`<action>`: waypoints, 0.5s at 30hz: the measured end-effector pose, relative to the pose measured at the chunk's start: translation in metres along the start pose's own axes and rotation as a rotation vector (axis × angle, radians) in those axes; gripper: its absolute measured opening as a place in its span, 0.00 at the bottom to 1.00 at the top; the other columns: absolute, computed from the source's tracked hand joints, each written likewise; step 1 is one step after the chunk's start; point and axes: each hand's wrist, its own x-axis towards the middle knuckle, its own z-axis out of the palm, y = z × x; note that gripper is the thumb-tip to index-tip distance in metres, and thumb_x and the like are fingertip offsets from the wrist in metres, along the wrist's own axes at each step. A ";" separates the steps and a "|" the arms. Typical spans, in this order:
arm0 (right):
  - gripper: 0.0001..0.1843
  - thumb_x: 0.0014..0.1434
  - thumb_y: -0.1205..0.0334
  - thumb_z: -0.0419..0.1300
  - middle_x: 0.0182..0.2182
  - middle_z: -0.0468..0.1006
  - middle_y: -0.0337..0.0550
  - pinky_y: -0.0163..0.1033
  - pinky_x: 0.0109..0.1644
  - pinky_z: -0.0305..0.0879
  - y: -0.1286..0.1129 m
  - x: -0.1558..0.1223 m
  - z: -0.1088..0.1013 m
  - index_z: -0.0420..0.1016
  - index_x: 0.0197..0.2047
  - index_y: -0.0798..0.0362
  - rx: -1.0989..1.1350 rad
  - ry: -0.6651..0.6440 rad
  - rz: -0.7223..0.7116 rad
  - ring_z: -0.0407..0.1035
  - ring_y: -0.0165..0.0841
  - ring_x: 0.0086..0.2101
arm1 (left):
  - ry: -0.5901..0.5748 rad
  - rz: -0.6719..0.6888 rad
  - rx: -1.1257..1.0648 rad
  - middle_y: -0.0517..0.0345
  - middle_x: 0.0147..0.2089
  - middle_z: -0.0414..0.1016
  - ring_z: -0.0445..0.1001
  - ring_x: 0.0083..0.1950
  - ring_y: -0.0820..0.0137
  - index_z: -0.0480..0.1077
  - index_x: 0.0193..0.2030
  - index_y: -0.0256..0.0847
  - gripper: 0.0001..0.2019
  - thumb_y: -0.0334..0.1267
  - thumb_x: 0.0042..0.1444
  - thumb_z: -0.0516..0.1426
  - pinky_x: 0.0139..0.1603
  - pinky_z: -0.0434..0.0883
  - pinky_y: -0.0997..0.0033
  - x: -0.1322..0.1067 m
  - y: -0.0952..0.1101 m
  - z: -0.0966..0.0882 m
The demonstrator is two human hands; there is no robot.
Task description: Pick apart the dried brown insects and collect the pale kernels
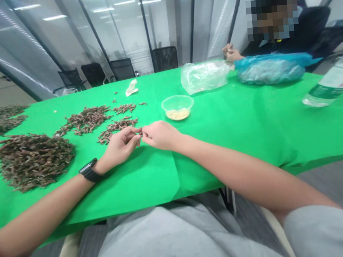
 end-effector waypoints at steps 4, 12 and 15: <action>0.15 0.62 0.62 0.54 0.21 0.71 0.39 0.36 0.32 0.49 -0.002 0.000 0.004 0.71 0.25 0.55 0.142 0.029 0.045 0.57 0.27 0.24 | 0.003 0.005 -0.028 0.59 0.27 0.76 0.67 0.25 0.73 0.72 0.48 0.37 0.17 0.51 0.65 0.57 0.27 0.62 0.75 0.000 0.000 0.000; 0.15 0.62 0.61 0.54 0.17 0.64 0.35 0.35 0.30 0.46 -0.005 -0.001 0.004 0.67 0.23 0.55 0.264 0.045 0.102 0.54 0.25 0.22 | 0.015 0.027 -0.044 0.59 0.27 0.75 0.66 0.25 0.74 0.71 0.48 0.37 0.16 0.49 0.65 0.57 0.28 0.62 0.75 0.000 0.000 0.001; 0.15 0.63 0.61 0.53 0.20 0.69 0.38 0.36 0.30 0.47 -0.005 0.000 0.000 0.70 0.26 0.56 0.169 0.002 0.069 0.56 0.26 0.22 | -0.004 0.015 -0.060 0.60 0.27 0.74 0.66 0.25 0.74 0.70 0.47 0.38 0.16 0.50 0.65 0.58 0.27 0.61 0.75 0.000 -0.003 0.001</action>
